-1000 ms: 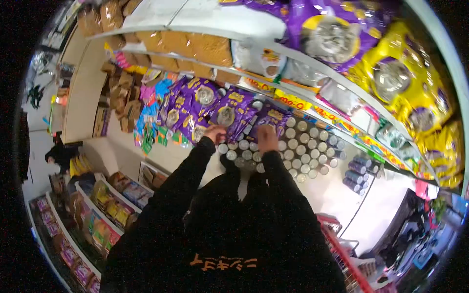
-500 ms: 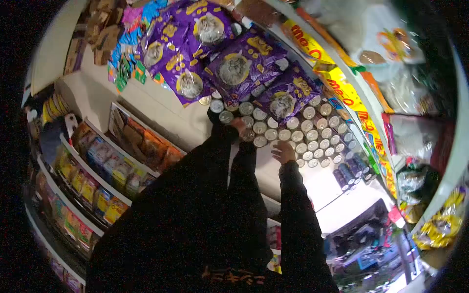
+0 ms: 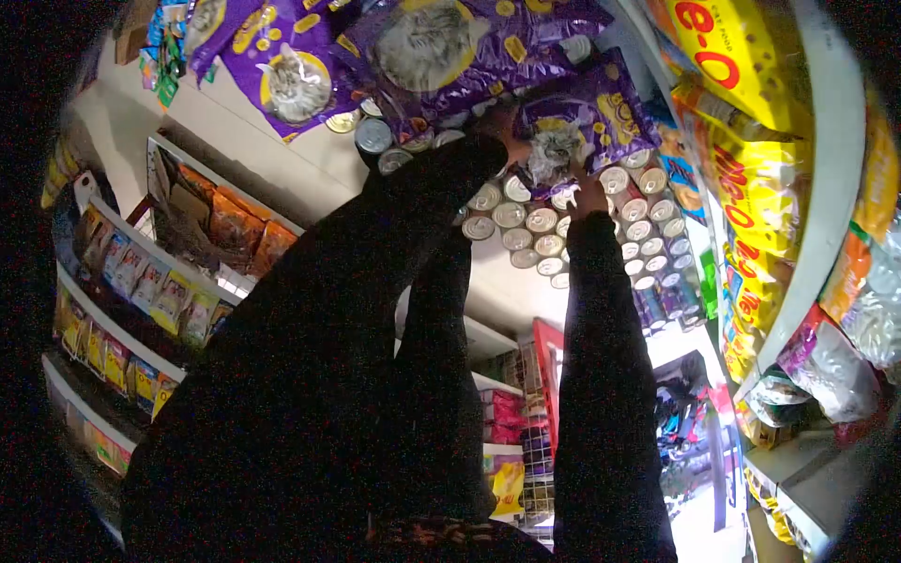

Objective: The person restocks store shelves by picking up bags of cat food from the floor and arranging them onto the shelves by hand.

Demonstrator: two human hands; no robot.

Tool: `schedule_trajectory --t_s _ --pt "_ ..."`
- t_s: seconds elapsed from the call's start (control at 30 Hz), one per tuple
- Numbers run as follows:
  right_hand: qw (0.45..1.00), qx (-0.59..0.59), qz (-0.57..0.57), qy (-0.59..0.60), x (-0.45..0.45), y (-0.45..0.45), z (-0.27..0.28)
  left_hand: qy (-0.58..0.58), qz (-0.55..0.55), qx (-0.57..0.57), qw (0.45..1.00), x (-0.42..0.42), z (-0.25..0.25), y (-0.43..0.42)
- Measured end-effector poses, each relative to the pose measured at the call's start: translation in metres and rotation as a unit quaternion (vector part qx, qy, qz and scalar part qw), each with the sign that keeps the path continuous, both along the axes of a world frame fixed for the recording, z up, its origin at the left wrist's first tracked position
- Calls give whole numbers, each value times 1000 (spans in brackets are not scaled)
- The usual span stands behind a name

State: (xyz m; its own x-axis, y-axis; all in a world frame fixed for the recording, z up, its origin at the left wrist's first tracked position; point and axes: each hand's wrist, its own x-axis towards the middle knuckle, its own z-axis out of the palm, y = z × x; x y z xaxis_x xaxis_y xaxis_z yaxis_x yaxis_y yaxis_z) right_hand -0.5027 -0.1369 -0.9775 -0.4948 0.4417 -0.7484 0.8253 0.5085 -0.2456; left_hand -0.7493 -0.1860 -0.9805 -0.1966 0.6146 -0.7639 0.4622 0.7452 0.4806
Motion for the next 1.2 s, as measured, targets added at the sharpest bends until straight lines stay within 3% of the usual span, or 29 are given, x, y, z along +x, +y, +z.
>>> schedule_trajectory --t_s 0.03,0.07,0.1,0.17,0.2,0.23,0.27,0.3,0.37,0.4,0.47,0.5,0.53,0.6,0.63,0.7,0.8,0.9,0.93,1.0,1.1,1.2 --pt "1000 -3 -2 -4 8 1 -22 -4 -2 -3 1000 0 -4 3" --pt "976 -86 -199 13 29 1 -58 -41 20 2 999 -2 -6 3" --pt "906 -164 -388 30 48 -1 -90 -76 43 6 996 -4 -8 3" --pt "792 -234 -561 47 46 -7 -90 -109 63 9 992 -2 -20 0" --pt "895 -170 -413 5 28 -7 -63 -167 79 19 983 8 -37 -6" --pt "963 -98 -247 -34 2 -3 -27 -222 95 31 970 14 -49 -9" --pt "995 -19 -72 -71 -13 -1 1 -277 112 46 953 19 -61 -10" --pt "995 -15 -71 -69 -10 -7 9 -275 111 50 954 16 -47 -5" --pt "973 36 -226 19 14 -27 5 -184 26 4 983 5 14 5" --pt "973 43 -225 23 23 -34 8 -136 -15 -19 990 2 41 5" --pt "976 159 -123 86 32 -54 22 -207 0 -25 978 -7 81 -2" --pt "904 -36 -408 121 -1 -57 70 -313 98 17 945 1 83 -23" --pt "706 -125 -682 143 -39 -59 122 -410 189 65 890 7 88 -44" --pt "753 -149 -632 108 -45 -77 176 -304 94 31 947 -24 167 -55" --pt "774 -160 -605 92 -48 -85 203 -355 153 18 922 -25 177 -73" --pt "921 18 -359 153 -14 -120 206 -309 95 121 939 -18 146 -126" --pt "879 27 -423 220 -59 -102 294 -450 176 112 869 -57 219 -118" --pt "883 -48 -403 235 -72 -92 358 -464 315 -45 827 -79 314 -93" --pt "861 -48 -420 282 -75 -92 379 -481 332 24 811 -84 373 -85" --pt "833 -37 -425 353 -85 -88 436 -496 331 117 794 -89 438 -81" --pt "845 94 -150 504 -86 -86 512 -598 293 -5 746 -94 454 -101" --pt "831 88 -124 535 -74 -83 538 -559 291 114 768 -81 530 -107"
